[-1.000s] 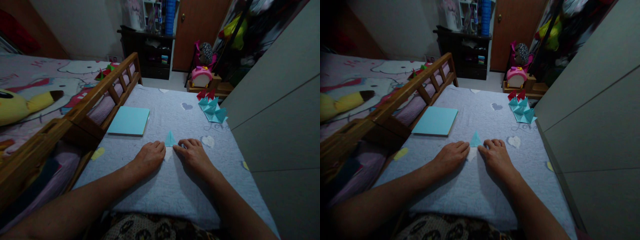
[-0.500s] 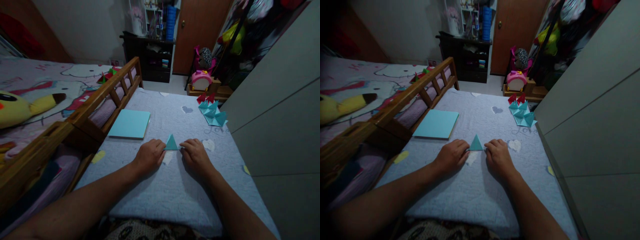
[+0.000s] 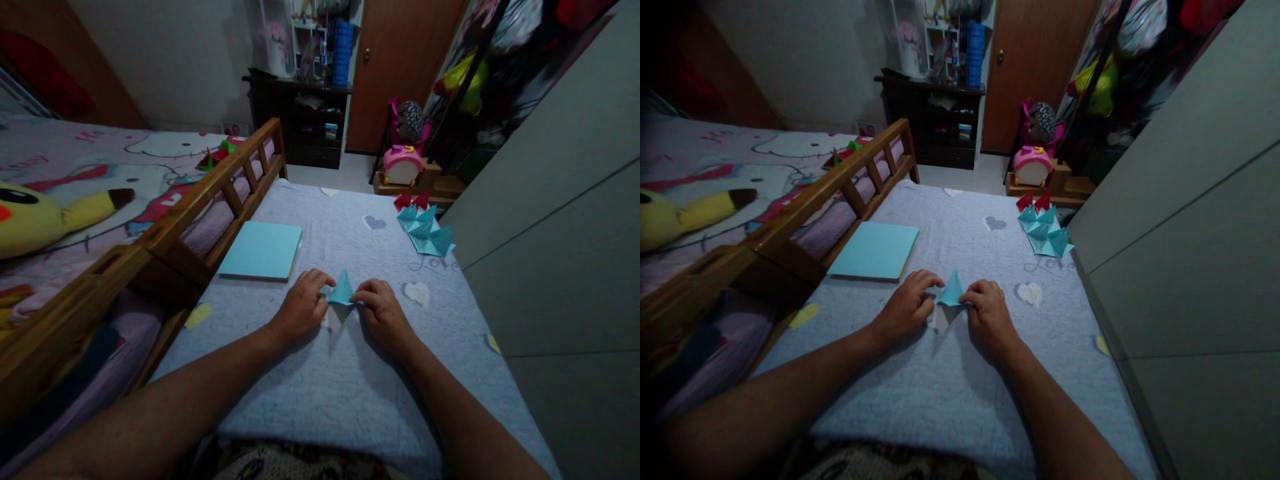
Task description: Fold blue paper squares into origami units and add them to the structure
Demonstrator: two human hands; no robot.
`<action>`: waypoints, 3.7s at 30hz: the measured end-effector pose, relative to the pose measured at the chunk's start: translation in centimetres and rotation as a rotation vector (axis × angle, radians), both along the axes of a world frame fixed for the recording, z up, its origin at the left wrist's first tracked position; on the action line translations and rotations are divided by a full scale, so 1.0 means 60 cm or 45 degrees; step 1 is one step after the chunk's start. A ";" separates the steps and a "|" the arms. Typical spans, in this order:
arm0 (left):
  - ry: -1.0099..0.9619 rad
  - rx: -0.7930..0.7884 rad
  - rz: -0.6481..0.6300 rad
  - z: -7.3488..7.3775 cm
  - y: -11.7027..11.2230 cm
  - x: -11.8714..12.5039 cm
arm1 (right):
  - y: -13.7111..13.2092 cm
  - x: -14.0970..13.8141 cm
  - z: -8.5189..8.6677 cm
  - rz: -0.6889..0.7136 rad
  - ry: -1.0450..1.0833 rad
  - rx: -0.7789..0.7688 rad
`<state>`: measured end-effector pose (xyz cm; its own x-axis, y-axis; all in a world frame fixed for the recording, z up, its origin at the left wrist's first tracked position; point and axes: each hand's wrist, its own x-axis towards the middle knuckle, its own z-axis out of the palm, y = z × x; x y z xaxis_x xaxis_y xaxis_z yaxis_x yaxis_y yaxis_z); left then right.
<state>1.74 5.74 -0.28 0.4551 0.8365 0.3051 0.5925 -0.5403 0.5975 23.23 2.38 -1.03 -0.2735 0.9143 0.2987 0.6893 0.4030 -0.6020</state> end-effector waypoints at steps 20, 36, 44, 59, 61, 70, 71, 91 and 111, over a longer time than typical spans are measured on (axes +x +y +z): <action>0.026 0.006 -0.055 0.000 0.008 0.008 | 0.001 -0.008 0.004 -0.016 -0.013 0.023; -0.359 -0.335 -0.113 -0.005 0.016 0.020 | 0.013 -0.012 -0.005 -0.140 0.101 -0.023; -0.389 -0.099 -0.016 -0.006 0.011 0.019 | 0.001 -0.031 0.023 -0.062 0.520 -0.009; -0.231 -0.171 -0.225 -0.011 0.018 0.020 | -0.004 -0.034 0.034 0.020 0.498 -0.099; -0.168 -0.137 -0.243 -0.011 0.016 0.021 | -0.005 -0.034 0.034 -0.003 0.488 -0.113; 0.047 0.149 -0.238 -0.015 0.009 0.022 | -0.012 -0.038 0.043 -0.098 0.566 -0.197; 0.076 0.177 -0.245 -0.015 0.008 0.022 | -0.012 -0.038 0.043 -0.112 0.574 -0.211; 0.303 0.452 -0.211 -0.009 -0.002 0.027 | -0.014 -0.039 0.056 -0.221 0.566 -0.383; -0.399 0.036 -0.266 0.006 -0.001 0.020 | -0.008 -0.036 0.050 -0.249 1.232 -0.943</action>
